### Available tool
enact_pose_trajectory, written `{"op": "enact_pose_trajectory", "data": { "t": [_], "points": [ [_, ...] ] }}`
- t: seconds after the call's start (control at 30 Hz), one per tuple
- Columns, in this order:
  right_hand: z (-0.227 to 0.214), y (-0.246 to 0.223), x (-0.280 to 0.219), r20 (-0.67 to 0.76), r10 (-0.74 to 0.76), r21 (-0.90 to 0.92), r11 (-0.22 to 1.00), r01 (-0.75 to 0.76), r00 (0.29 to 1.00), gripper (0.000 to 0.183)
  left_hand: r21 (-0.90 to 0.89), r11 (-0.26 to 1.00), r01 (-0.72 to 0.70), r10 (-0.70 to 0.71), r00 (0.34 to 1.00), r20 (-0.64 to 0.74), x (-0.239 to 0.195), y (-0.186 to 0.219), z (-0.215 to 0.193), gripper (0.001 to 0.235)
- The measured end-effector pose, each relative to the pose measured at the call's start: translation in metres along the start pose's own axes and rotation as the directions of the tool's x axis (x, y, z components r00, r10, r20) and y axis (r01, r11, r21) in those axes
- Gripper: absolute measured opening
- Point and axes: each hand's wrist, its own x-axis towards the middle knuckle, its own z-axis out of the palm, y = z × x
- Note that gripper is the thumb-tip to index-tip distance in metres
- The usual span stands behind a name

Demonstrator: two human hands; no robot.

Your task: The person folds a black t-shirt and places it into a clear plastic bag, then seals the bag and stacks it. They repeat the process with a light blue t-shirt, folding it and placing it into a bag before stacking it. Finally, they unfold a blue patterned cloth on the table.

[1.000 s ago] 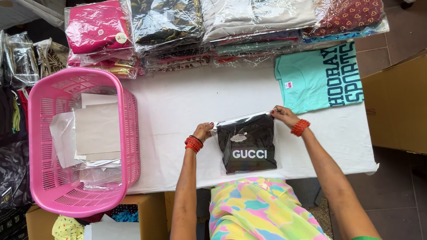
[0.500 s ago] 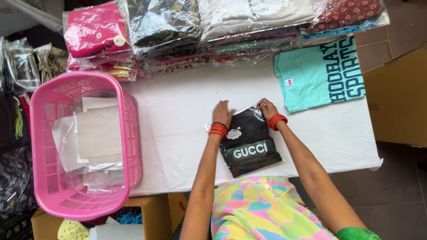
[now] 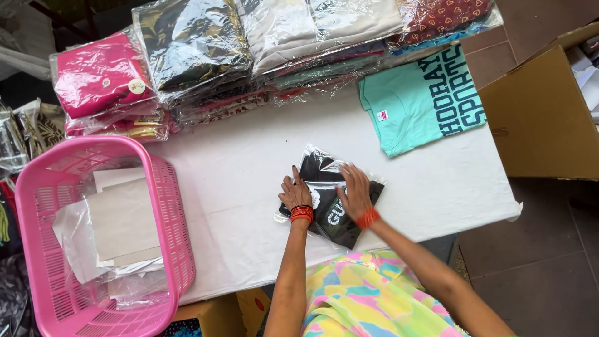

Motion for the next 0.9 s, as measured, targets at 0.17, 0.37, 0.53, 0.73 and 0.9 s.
{"op": "enact_pose_trajectory", "data": {
  "t": [0.17, 0.37, 0.53, 0.73, 0.9],
  "points": [
    [0.016, 0.031, -0.101, -0.042, 0.494, 0.139, 0.864, -0.484, 0.869, 0.075, -0.172, 0.983, 0.068, -0.082, 0.994, -0.075, -0.003, 0.002, -0.03, 0.059],
    [0.065, 0.086, -0.136, 0.316, 0.87, 0.478, 0.197, -0.856, 0.377, 0.085, -0.343, 0.922, 0.179, -0.142, 0.981, 0.132, 0.006, -0.015, -0.058, 0.042],
    [0.019, 0.048, -0.084, 0.486, 0.774, 0.576, 0.067, -0.815, 0.407, 0.05, -0.404, 0.874, 0.269, -0.184, 0.954, 0.238, 0.014, -0.059, -0.022, 0.035],
    [-0.045, -0.037, 0.023, 0.418, 0.544, 0.517, 0.516, -0.683, 0.728, 0.035, -0.714, 0.621, 0.324, -0.221, 0.946, 0.237, 0.001, -0.089, -0.013, 0.038],
    [-0.022, -0.047, 0.046, 0.384, 0.094, 0.636, 0.694, -0.337, 0.918, 0.041, -0.874, 0.152, 0.461, -0.221, 0.878, 0.425, 0.002, -0.109, 0.037, 0.047]
  ]
}}
